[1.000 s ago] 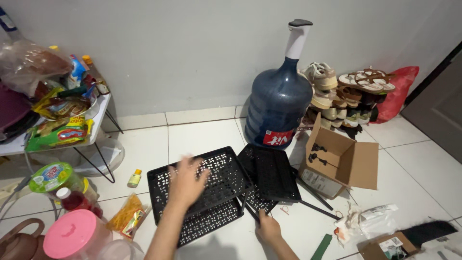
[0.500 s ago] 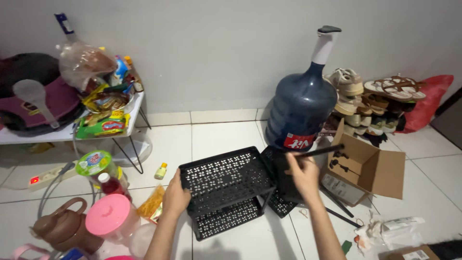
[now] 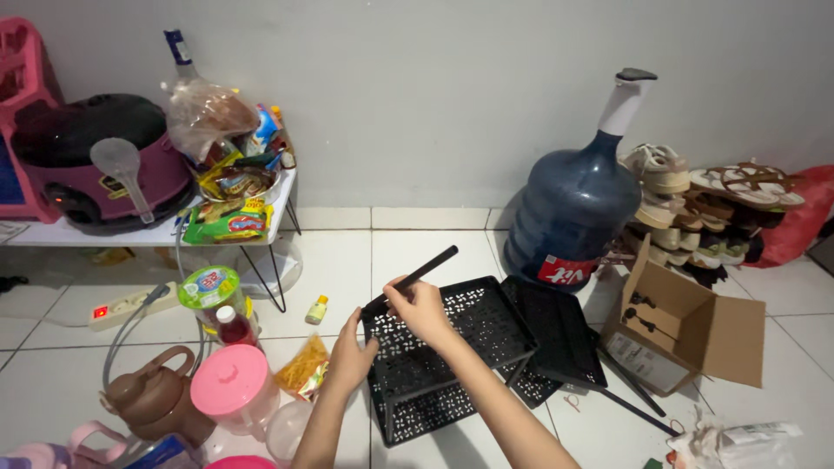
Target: The person assembles a black perforated metal shelving unit on the floor. They connect the side panels to the shelves and insert the vertical support poles to form the frame.
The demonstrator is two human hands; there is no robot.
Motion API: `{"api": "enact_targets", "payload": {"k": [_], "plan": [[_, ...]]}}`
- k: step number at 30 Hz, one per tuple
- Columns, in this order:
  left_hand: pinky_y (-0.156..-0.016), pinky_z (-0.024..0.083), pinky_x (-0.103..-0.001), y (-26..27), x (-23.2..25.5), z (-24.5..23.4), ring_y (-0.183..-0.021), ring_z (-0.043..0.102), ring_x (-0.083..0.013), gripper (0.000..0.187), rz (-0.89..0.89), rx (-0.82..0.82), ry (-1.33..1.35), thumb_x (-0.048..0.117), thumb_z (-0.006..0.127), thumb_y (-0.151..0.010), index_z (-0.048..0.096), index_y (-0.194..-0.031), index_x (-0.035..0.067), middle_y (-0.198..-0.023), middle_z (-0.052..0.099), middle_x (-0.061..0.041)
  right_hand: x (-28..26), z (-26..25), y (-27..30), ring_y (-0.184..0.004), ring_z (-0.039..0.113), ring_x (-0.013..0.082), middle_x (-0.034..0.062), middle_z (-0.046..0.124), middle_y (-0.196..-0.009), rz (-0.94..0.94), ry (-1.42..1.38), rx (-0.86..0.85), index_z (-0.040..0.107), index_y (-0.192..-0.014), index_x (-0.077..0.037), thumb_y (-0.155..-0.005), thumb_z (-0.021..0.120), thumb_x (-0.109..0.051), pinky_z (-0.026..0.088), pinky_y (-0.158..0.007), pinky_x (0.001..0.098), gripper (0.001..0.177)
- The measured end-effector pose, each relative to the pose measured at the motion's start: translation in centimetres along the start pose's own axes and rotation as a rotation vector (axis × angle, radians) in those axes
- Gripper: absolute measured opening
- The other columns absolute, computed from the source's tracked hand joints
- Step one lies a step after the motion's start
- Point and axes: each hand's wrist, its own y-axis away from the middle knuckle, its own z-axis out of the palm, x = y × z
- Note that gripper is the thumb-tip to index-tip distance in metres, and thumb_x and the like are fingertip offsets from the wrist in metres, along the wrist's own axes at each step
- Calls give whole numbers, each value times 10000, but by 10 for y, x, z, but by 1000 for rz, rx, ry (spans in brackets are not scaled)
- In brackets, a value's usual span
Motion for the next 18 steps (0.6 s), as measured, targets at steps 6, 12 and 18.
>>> {"api": "enact_targets", "payload": {"k": [6, 12, 18], "plan": [[-1091, 424, -414, 9, 5, 3, -1331, 532, -378, 735, 0, 17, 121, 146, 661, -856, 362, -1521, 56, -1455, 531, -242, -20, 11, -2, -652, 720, 156, 102, 756, -772, -19, 191, -60, 737, -994, 20, -936, 676, -201, 556, -603, 301, 237], [-1111, 408, -419, 10, 12, -3, -1366, 510, -380, 714, 25, 24, 105, 169, 671, -861, 386, -1504, 47, -1453, 540, -248, -44, 12, -13, -721, 731, 315, 198, 731, -776, -118, 486, -238, 749, -961, 14, -907, 679, -228, 560, -680, 394, 257], [-1110, 409, -433, 12, 18, -6, -1359, 509, -398, 712, 28, 28, 89, 179, 671, -867, 389, -1506, 44, -1440, 545, -263, -35, 19, -41, -714, 717, 347, 211, 716, -762, -132, 540, -288, 718, -911, 32, -884, 705, -249, 559, -672, 418, 282]]}}
